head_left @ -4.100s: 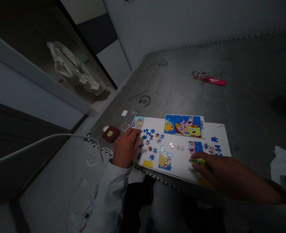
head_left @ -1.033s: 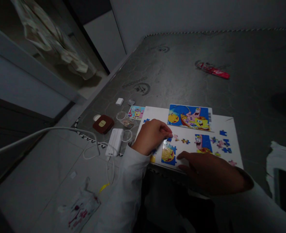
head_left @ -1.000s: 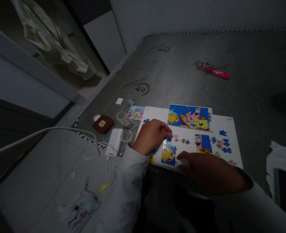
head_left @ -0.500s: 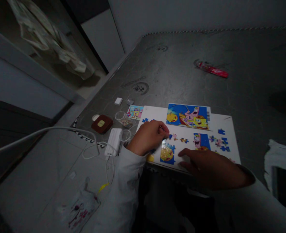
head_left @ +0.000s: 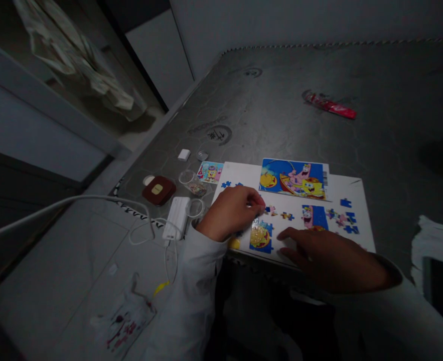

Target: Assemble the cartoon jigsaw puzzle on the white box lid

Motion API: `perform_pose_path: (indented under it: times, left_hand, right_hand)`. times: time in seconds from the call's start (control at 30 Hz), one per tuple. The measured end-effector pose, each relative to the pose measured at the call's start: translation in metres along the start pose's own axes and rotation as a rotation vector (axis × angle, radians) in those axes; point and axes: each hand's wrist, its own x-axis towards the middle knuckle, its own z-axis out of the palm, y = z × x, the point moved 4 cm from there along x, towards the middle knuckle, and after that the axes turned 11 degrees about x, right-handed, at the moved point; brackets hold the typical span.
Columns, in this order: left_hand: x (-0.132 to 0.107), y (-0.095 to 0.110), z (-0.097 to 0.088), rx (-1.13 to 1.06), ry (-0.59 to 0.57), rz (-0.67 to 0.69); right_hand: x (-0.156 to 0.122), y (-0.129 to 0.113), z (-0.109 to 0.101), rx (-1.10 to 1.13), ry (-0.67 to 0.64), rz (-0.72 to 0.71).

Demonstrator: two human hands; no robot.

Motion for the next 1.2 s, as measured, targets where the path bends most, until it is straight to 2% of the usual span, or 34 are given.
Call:
perform_pose_path:
  times: [0.27, 0.5, 0.73, 0.9, 1.03, 1.2]
  left_hand:
    - [-0.001, -0.001, 0.002, -0.026, -0.015, -0.016]
    - [-0.001, 0.003, 0.006, -0.017, -0.041, 0.099]
    - [0.002, 0.006, 0.009, -0.067, -0.092, -0.022]
    - [0.004, 0.008, 0.012, -0.040, -0.087, -0.013]
    - [0.006, 0.008, 0.016, -0.015, -0.077, -0.031]
    - [0.006, 0.006, 0.018, 0.027, -0.081, -0.054]
  right_hand:
    - [-0.001, 0.003, 0.002, 0.004, 0.038, -0.023]
    - [-0.004, 0.004, 0.002, -0.038, 0.069, -0.037]
    - [-0.002, -0.011, -0.002, -0.046, 0.004, -0.020]
    - [-0.003, -0.023, 0.000, -0.091, -0.041, -0.022]
    - [-0.003, -0.022, 0.006, -0.078, -0.091, -0.015]
    - [-0.002, -0.021, 0.008, -0.077, -0.064, -0.031]
